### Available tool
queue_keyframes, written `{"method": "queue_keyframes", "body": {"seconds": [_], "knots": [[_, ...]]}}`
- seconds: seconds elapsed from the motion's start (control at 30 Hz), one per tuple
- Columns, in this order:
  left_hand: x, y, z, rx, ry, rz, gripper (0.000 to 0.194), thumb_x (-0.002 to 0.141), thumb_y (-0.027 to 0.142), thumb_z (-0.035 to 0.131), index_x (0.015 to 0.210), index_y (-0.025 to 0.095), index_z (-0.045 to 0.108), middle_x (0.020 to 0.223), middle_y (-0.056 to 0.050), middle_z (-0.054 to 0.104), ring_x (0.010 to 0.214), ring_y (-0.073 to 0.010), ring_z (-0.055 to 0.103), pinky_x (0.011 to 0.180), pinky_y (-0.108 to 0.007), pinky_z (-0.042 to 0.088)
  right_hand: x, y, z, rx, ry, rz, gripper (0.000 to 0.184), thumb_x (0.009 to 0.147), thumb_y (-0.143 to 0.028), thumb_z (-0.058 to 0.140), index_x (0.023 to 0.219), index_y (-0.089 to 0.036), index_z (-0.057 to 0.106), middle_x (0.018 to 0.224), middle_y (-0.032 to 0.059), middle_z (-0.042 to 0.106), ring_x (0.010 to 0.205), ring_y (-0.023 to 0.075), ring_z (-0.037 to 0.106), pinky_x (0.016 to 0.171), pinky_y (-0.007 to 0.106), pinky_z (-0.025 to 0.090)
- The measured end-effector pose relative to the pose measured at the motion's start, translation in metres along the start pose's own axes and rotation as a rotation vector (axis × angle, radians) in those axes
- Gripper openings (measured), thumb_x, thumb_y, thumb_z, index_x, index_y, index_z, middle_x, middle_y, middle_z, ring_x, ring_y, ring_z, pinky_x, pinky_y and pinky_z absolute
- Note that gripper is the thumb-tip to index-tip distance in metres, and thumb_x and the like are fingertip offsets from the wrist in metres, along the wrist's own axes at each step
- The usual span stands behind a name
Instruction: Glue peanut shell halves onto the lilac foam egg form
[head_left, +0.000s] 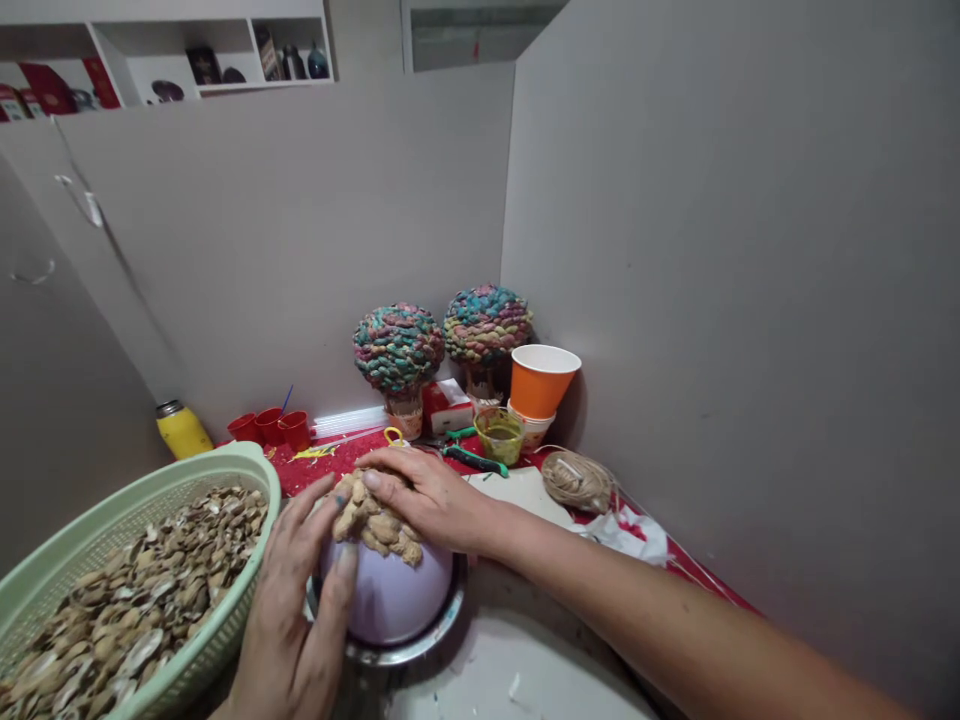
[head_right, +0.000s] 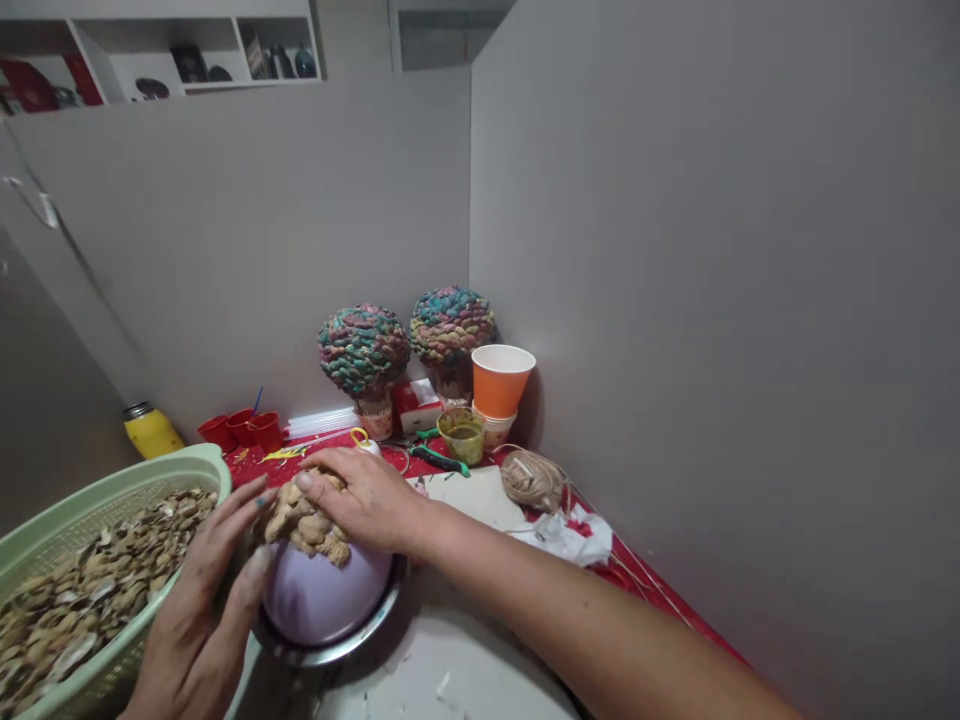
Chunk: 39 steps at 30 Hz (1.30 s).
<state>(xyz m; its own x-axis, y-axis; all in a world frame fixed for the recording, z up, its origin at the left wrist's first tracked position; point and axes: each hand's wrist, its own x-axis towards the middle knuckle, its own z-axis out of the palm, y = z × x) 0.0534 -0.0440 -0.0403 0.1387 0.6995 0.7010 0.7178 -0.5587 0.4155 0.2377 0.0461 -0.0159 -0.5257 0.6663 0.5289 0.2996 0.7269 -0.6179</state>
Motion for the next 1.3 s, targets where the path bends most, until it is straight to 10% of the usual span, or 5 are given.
{"method": "queue_keyframes", "body": {"seconds": [0.2, 0.4, 1.3], "knots": [[0.018, -0.01, 0.024, -0.215, -0.095, -0.287, 0.04, 0.098, 0.044, 0.04, 0.133, 0.033, 0.055, 0.149, -0.003, 0.048, 0.141, -0.0249, 0.036, 0.117, -0.058, 0.022, 0.001, 0.001, -0.002, 0.062, 0.007, -0.036, 0.031, 0.1, -0.036, 0.042, 0.117, -0.018, 0.061, 0.115, 0.0096, 0.068, 0.107, 0.0215, 0.062, 0.093, 0.036, 0.047], [0.014, -0.015, 0.032, -0.211, -0.074, -0.266, 0.04, 0.097, 0.044, 0.041, 0.13, 0.029, 0.06, 0.141, -0.006, 0.057, 0.136, -0.0264, 0.043, 0.116, -0.059, 0.026, -0.021, -0.018, -0.009, -0.084, 0.34, -0.168, 0.012, 0.096, -0.027, 0.055, 0.1, -0.02, 0.064, 0.097, 0.0068, 0.066, 0.094, 0.0213, 0.06, 0.084, 0.036, 0.047], [0.007, -0.016, 0.034, -0.11, -0.063, -0.095, 0.034, 0.098, 0.029, 0.044, 0.128, 0.029, 0.059, 0.138, -0.005, 0.06, 0.131, -0.0251, 0.049, 0.111, -0.054, 0.039, -0.037, -0.039, -0.022, -0.522, -0.056, -0.421, 0.016, 0.098, -0.012, 0.048, 0.098, -0.017, 0.064, 0.08, 0.0059, 0.067, 0.071, 0.0182, 0.053, 0.068, 0.033, 0.041]]}}
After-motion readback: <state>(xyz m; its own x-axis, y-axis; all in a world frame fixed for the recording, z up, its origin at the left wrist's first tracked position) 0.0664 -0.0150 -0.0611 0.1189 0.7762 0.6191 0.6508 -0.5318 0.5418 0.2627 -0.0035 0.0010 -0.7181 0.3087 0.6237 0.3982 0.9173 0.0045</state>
